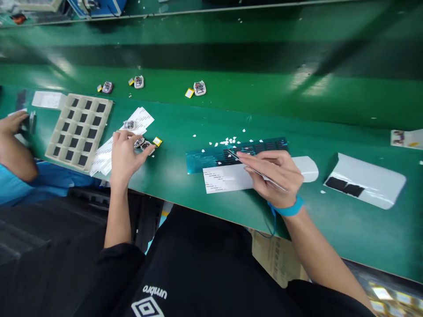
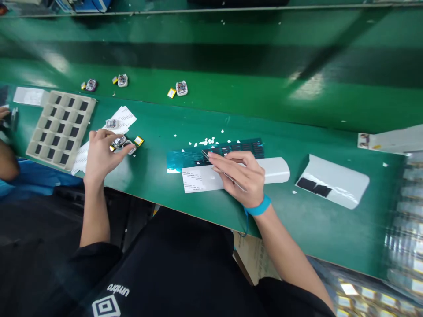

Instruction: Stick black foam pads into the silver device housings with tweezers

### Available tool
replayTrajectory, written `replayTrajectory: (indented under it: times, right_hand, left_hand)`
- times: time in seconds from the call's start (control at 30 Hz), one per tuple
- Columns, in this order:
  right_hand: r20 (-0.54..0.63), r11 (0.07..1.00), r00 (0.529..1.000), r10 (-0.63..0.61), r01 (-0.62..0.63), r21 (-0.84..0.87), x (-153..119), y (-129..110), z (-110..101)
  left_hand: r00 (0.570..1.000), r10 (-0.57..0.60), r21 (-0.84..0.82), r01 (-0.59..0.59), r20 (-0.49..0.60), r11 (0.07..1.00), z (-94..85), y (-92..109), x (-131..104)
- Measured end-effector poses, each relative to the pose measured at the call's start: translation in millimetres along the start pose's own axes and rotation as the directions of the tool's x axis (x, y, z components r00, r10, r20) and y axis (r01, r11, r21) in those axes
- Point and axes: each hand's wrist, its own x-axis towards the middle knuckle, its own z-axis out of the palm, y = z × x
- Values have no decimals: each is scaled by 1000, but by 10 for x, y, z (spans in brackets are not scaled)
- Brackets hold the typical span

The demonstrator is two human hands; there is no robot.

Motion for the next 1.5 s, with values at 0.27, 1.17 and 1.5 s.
replayTrajectory:
  times: [0.27,1.17,1.5]
  right_hand:
    - [7,999,1000,-11,11,-30,-7,16,13]
    - [-115,937,930,348,-343,61,-18,0,-17]
    - [-100,968,984,147,-164,-189,-34,0,34]
  left_hand:
    - [965,-50,-91,76,257,993,74,-172,-108]
    - [854,289,-875,322,433,361,789,1732,384]
    - [898,263,-870,211,353,446,798,1877,67]
